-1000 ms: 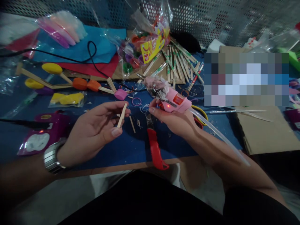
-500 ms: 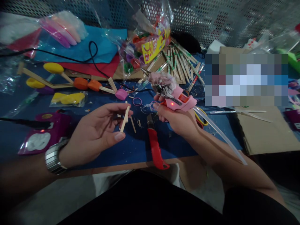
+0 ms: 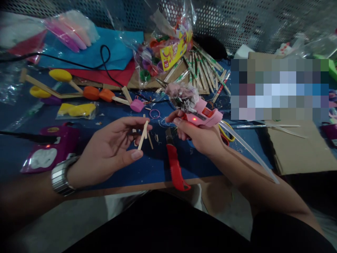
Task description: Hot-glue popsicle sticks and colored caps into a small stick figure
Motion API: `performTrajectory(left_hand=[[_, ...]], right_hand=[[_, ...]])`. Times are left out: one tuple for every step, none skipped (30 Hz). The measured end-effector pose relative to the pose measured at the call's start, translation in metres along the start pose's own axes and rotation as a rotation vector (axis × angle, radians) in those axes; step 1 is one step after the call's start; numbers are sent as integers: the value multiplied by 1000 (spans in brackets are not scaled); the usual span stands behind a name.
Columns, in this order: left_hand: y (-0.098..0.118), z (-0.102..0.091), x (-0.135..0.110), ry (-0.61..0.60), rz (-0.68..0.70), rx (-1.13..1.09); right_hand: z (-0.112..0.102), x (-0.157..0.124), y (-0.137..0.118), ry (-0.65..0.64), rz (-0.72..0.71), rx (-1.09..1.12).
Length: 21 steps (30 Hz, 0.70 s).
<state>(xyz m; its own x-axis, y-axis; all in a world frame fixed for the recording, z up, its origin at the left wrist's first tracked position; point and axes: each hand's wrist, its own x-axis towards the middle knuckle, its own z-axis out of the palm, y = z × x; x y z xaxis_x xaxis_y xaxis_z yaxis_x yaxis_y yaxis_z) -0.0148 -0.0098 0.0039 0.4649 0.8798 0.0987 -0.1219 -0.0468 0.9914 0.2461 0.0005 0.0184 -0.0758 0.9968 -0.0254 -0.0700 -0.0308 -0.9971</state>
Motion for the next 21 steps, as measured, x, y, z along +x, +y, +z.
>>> performTrajectory(left_hand=[[0,0,0,-2,-3,4],[0,0,0,-3,-5,6],[1,0,0,-4,-8,6],[1,0,0,-4,-11,5],[1,0,0,-3,-12,2],[1,0,-1,-4,-12,-2],[1,0,-1,-5,-11,-6],[0,0,-1,-7,-8,-8],[0,0,-1,-9,-3,-10],[0,0,-1,-11,4,-14],[0,0,-1,-17,14,-24],[0,-1,-2,-25,24,-44],[0,-1,-2,-36,37,-73],[0,-1,-2,-48,46,-111],[-1,-1,-3,-62,51,-153],[0,-1,-3,-74,48,-190],[0,-1,-3,-86,40,-217],[0,-1,-4,-95,31,-235],[1,-1,-4,-101,24,-248],[2,0,-4,-105,20,-260],[2,0,-3,-107,20,-271]], right_hand=[[1,0,0,1,4,2],[1,-1,-1,-3,5,3],[1,-1,-1,-10,8,1],[1,-1,-1,-16,11,-4],[1,-1,-1,-19,15,-11],[1,-1,-1,-26,21,-20],[0,-1,-1,-32,28,-31],[-1,-1,-1,-40,33,-40],[-2,-1,-1,-55,37,-46],[-3,-2,-1,-73,39,-48],[-4,-3,-1,-96,41,-48],[-5,-4,-2,-121,44,-40],[-6,-6,-3,-151,54,-26],[-7,-8,-4,-185,67,-7],[-8,-10,-6,-217,83,11],[-8,-12,-7,-242,99,27],[-7,-14,-9,-260,113,36],[-7,-15,-10,-270,125,37],[-6,-16,-11,-274,136,35],[-5,-17,-12,-274,148,33],[-4,-18,-12,-275,162,37]])
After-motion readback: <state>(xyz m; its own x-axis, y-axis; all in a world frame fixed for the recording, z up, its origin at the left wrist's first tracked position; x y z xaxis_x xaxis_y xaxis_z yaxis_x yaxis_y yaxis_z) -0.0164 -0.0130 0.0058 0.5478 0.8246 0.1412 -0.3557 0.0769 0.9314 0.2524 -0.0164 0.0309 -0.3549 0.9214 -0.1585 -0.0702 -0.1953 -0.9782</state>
